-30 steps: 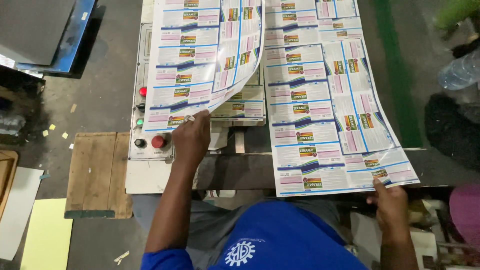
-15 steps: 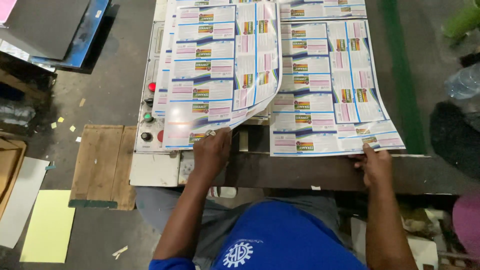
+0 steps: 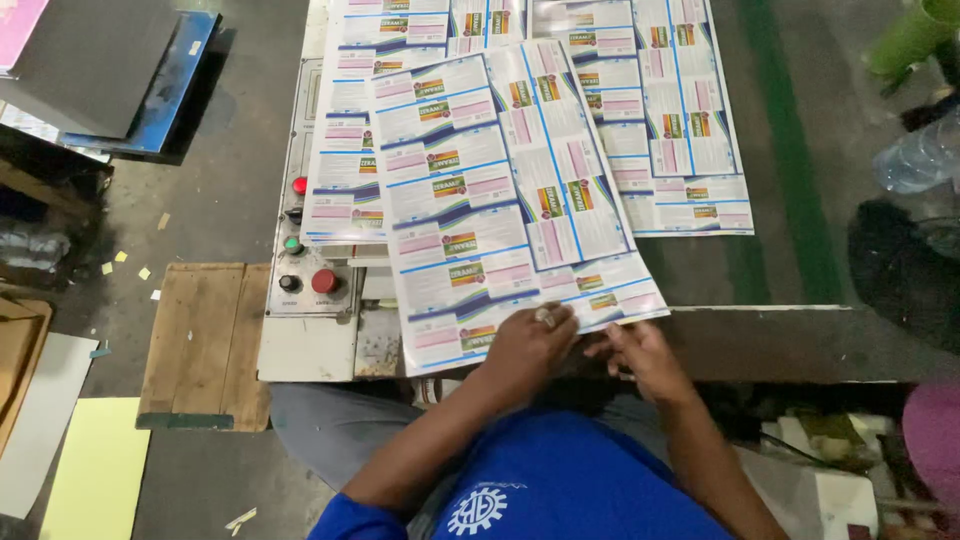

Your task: The person is sorting through a large stack of printed paper sheets on a table. They repeatedly pick up sheets from the top of the pile, flip them over, and place them back down, seemingly organizing or checking the printed content.

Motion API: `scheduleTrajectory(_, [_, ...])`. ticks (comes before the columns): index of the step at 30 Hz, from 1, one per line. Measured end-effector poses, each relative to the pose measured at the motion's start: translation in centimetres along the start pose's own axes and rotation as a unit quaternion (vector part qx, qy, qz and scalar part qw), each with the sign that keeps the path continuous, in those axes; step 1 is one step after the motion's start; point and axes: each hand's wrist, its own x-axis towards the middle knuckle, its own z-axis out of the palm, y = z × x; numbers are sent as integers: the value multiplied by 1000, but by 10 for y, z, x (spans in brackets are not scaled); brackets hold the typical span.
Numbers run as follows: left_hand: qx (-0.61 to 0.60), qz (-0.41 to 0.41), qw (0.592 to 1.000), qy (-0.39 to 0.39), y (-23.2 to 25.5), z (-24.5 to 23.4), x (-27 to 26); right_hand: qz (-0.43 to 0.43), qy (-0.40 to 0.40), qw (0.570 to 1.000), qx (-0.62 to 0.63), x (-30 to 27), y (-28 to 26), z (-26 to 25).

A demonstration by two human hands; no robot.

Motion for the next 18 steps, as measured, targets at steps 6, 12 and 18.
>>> scheduleTrajectory(6, [-11,20,999,-26,-37,-7,11,-27,46,993,106,3,-2,-21])
scheduleTrajectory(12, [101,-99,990,-19,-135,-27,8,-90,146,978,117,-19,1,-88])
scheduleTrajectory(18, [208,-160,962,-69,-146,-35,-6,-81,229,966,89,-49,16,-136])
